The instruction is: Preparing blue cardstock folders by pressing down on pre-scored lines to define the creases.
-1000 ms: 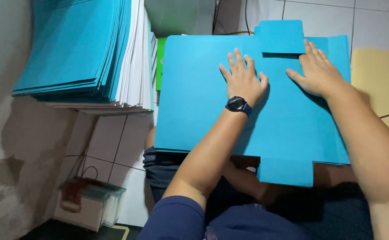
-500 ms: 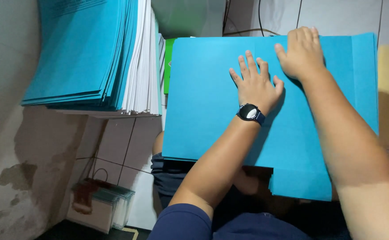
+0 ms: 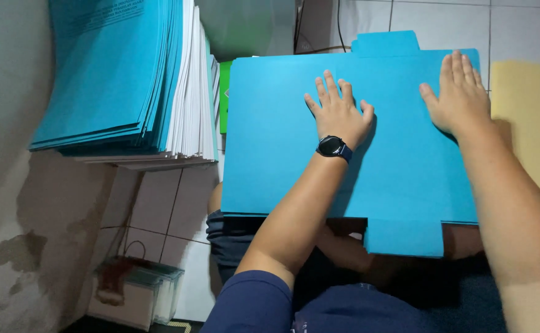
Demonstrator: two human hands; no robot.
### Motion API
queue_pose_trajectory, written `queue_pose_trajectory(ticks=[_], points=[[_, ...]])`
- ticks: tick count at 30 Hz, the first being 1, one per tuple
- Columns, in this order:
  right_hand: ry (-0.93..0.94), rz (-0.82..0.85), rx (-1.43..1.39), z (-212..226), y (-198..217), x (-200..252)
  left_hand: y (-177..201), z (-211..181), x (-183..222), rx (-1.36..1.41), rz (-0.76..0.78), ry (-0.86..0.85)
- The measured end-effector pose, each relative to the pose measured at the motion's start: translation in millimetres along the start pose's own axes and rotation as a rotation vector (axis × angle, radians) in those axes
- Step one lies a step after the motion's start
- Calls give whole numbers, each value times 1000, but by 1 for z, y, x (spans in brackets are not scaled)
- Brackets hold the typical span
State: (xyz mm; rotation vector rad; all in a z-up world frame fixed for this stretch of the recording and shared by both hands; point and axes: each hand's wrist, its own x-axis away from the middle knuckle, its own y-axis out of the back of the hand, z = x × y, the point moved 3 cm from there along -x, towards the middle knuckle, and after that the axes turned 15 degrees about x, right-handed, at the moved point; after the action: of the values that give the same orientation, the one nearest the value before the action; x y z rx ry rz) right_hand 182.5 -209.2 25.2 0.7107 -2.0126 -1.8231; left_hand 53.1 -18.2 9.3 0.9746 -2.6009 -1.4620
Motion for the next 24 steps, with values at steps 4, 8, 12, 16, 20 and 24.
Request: queue_pose_trajectory(ticks=[4, 8, 12, 16, 20, 24], points=[[5, 30, -19, 7, 14, 70, -3, 1, -1, -19, -18, -8], [12, -25, -34, 8, 8, 113, -6, 4, 0, -21, -37, -23], [-14, -22, -41, 10, 9, 116, -12, 3, 5, -33, -19, -116], [-25, -23, -46, 7, -1, 114, -25, -16, 14, -109, 228, -508], [13, -123, -57, 10, 4, 119, -46, -8, -28, -112, 303, -480], [-28, -74, -37, 9, 8, 116, -56, 3, -77, -143, 203, -314]])
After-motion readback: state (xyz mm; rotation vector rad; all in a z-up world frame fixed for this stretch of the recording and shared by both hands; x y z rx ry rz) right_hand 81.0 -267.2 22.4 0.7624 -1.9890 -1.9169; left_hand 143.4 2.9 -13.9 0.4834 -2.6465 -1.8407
